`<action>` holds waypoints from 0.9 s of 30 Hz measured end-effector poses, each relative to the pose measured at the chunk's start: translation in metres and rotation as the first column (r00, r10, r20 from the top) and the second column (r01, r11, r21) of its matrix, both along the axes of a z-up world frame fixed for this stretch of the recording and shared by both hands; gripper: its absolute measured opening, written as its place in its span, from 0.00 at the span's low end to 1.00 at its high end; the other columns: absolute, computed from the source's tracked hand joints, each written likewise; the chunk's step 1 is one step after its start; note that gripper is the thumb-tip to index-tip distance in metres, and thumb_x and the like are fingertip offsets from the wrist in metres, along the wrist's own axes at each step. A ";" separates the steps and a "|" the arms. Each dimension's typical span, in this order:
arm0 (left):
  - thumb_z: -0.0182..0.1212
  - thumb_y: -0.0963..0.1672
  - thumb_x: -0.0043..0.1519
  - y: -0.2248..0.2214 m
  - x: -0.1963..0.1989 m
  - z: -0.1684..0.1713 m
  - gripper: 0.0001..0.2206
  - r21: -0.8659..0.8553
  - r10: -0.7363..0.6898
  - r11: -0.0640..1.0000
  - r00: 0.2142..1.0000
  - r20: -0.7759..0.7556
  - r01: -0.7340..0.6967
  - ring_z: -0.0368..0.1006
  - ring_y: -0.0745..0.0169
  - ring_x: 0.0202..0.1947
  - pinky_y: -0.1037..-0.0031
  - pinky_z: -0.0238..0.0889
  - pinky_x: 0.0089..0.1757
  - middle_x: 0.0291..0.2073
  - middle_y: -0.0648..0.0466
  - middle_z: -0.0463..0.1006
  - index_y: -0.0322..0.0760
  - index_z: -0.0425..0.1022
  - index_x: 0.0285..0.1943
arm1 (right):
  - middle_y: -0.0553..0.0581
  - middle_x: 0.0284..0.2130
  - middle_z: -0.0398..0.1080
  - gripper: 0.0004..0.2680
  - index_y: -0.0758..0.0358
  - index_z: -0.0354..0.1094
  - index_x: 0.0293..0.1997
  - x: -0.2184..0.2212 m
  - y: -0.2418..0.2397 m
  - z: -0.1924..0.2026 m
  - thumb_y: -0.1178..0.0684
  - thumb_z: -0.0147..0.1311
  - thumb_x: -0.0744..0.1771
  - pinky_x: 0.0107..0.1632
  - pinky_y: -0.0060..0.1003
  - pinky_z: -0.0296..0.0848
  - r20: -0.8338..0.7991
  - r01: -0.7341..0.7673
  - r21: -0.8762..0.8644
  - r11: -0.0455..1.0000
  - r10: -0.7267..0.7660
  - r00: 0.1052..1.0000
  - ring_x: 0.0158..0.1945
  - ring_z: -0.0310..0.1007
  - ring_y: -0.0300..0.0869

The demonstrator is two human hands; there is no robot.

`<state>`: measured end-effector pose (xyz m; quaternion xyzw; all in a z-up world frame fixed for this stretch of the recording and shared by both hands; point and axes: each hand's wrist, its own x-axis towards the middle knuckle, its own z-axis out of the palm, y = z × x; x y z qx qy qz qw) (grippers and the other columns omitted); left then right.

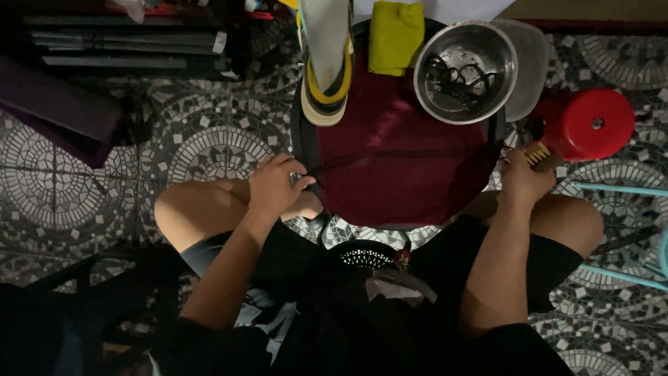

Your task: Cleaning shoe components and small parts using a cloth, brush, and cleaning solution.

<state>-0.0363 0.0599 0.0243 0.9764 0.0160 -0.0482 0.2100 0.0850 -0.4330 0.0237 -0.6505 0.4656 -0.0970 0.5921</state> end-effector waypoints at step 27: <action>0.55 0.37 0.68 0.019 -0.001 -0.002 0.15 -0.014 -0.127 0.992 0.992 -0.011 0.127 0.70 0.54 0.54 0.60 0.62 0.57 0.50 0.55 0.80 0.44 0.75 0.62 | 0.48 0.41 0.78 0.11 0.53 0.74 0.50 -0.001 -0.004 -0.012 0.57 0.69 0.65 0.42 0.32 0.89 0.031 0.000 -0.056 0.998 0.002 1.000 0.41 0.83 0.38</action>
